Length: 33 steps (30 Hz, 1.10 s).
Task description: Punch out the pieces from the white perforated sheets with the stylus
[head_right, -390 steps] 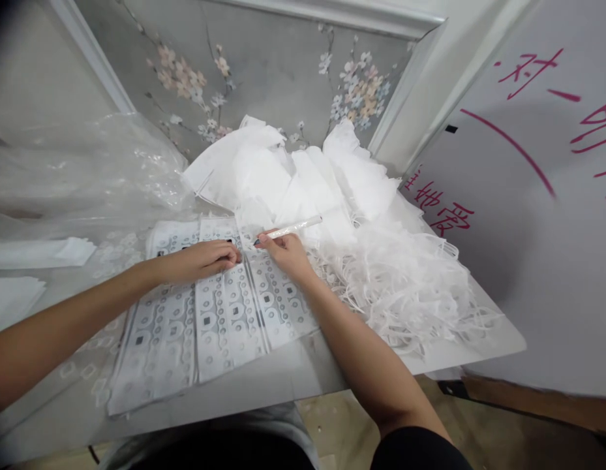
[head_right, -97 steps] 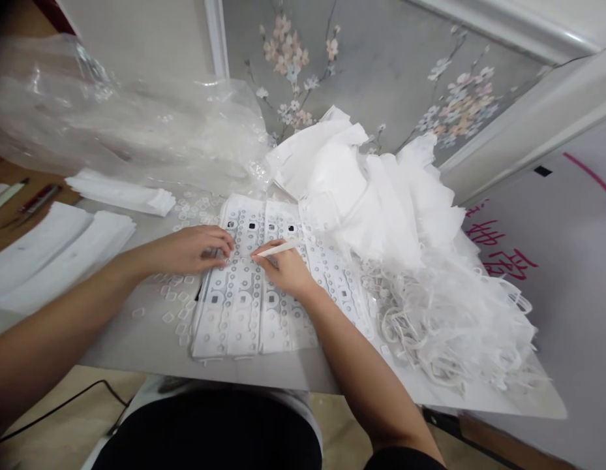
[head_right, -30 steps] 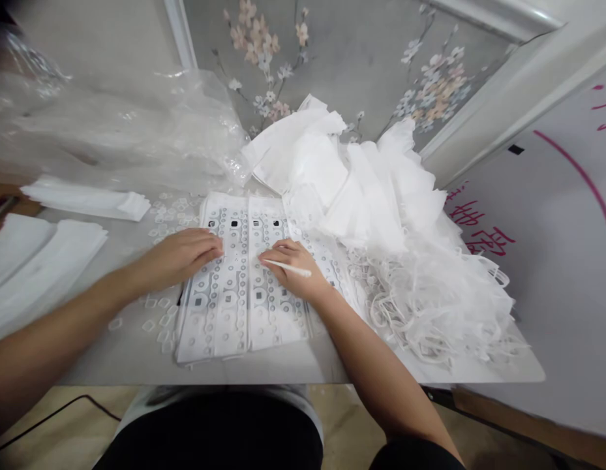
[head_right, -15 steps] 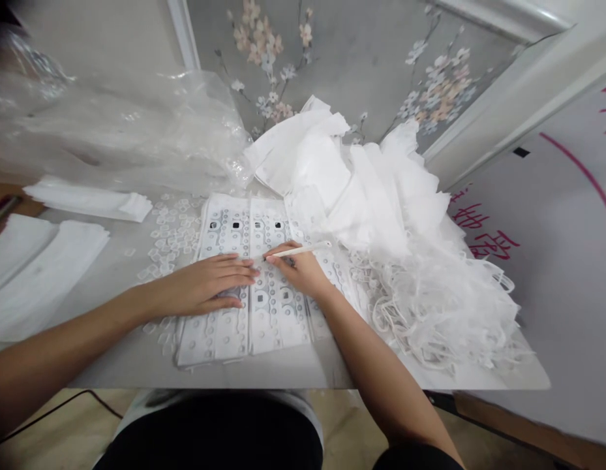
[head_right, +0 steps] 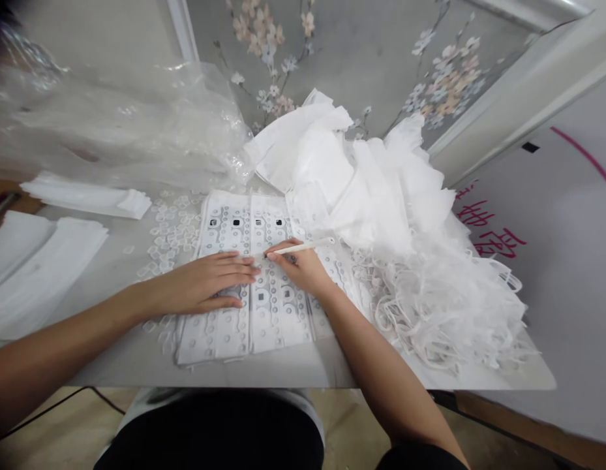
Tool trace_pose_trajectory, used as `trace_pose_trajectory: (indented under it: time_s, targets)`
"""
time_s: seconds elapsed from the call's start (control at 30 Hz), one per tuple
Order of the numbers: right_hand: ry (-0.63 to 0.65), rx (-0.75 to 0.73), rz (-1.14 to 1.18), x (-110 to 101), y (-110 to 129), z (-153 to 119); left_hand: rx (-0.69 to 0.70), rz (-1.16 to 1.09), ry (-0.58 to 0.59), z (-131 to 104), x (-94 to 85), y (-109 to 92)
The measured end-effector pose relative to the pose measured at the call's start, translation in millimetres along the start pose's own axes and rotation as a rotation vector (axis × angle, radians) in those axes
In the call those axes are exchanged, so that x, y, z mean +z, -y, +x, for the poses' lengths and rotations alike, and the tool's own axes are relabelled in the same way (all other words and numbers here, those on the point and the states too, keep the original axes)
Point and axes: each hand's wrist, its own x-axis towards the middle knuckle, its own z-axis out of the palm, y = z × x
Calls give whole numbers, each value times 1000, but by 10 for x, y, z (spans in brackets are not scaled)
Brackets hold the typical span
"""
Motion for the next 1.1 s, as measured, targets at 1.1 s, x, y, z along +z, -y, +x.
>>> trace_pose_trajectory:
  time_s: [1.1]
  targets:
    - [-193,-219,-587,-1,11,101,26,56,-33,22,40,-54]
